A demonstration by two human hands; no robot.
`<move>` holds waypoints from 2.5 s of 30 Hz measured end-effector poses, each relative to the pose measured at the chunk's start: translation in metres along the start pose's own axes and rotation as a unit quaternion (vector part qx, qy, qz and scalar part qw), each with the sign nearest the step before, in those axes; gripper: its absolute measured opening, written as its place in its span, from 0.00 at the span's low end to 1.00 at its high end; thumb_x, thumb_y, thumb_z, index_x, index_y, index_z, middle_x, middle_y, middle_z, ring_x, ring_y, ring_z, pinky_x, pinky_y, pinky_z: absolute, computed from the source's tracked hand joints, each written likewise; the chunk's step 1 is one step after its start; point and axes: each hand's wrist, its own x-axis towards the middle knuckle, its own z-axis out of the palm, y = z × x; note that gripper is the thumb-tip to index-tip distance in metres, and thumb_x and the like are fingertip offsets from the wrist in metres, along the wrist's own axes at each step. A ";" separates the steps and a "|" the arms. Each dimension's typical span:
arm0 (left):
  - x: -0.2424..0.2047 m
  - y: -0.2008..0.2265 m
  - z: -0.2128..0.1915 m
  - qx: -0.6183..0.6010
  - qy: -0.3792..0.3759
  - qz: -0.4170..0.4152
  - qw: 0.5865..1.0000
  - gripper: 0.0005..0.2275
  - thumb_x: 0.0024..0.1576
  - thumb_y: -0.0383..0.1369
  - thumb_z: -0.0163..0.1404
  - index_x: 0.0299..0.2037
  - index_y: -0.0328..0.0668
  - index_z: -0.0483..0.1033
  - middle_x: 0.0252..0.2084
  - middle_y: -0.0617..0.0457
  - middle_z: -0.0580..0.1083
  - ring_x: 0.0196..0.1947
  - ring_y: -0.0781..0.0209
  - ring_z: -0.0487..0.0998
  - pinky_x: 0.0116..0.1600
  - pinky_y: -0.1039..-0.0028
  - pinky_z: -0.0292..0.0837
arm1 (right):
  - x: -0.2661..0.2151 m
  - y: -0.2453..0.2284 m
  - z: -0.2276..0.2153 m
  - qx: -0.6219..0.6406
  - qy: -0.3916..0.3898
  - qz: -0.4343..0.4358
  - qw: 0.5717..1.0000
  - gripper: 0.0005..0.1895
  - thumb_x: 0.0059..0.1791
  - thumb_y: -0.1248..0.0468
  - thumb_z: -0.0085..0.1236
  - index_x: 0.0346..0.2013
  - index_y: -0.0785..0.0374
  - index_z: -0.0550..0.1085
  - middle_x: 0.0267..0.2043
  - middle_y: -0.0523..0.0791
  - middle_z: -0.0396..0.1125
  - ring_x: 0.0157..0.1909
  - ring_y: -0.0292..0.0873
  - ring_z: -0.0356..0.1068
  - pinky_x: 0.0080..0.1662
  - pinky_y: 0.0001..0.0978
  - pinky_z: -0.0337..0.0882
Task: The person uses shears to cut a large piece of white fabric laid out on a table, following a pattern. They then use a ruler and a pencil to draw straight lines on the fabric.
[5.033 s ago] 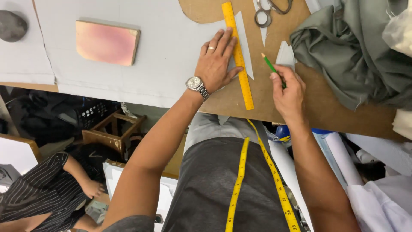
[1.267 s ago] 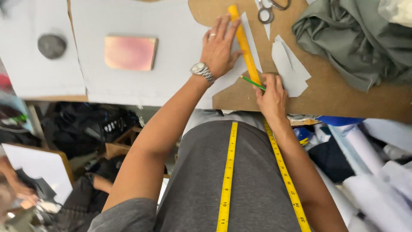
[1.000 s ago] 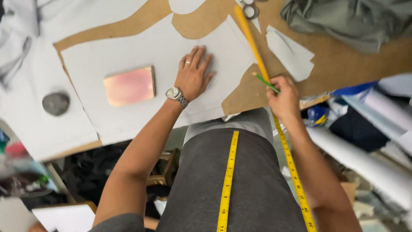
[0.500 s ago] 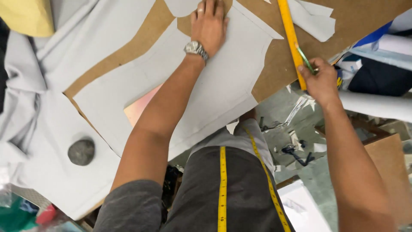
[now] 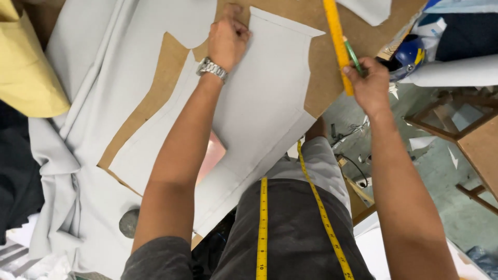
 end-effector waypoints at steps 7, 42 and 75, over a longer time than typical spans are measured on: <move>-0.001 0.019 0.007 -0.008 -0.003 -0.041 0.999 0.29 0.57 0.30 0.73 0.68 0.50 0.74 0.37 0.68 0.91 0.38 0.55 0.93 0.50 0.58 0.88 | -0.016 -0.055 0.015 -0.178 0.089 -0.165 0.966 0.12 0.69 0.66 0.83 0.62 0.70 0.85 0.58 0.56 0.79 0.55 0.60 0.76 0.53 0.56 0.76; -0.075 0.077 0.032 0.312 -0.127 0.251 0.907 0.37 0.90 0.64 0.56 1.00 0.57 0.61 0.98 0.41 0.47 0.98 0.35 0.53 0.94 0.27 0.54 | -0.091 -0.074 -0.006 -0.092 -0.055 0.119 0.987 0.11 0.70 0.58 0.78 0.56 0.60 0.84 0.43 0.45 0.76 0.38 0.43 0.68 0.38 0.45 0.69; -0.036 0.091 0.027 0.256 -0.209 0.346 0.878 0.49 0.75 0.70 0.73 0.93 0.39 0.74 0.96 0.37 0.51 0.95 0.36 0.51 0.91 0.36 0.58 | -0.027 -0.066 0.045 -0.180 0.076 -0.110 0.975 0.10 0.67 0.71 0.71 0.64 0.67 0.89 0.57 0.53 0.79 0.39 0.56 0.78 0.44 0.52 0.79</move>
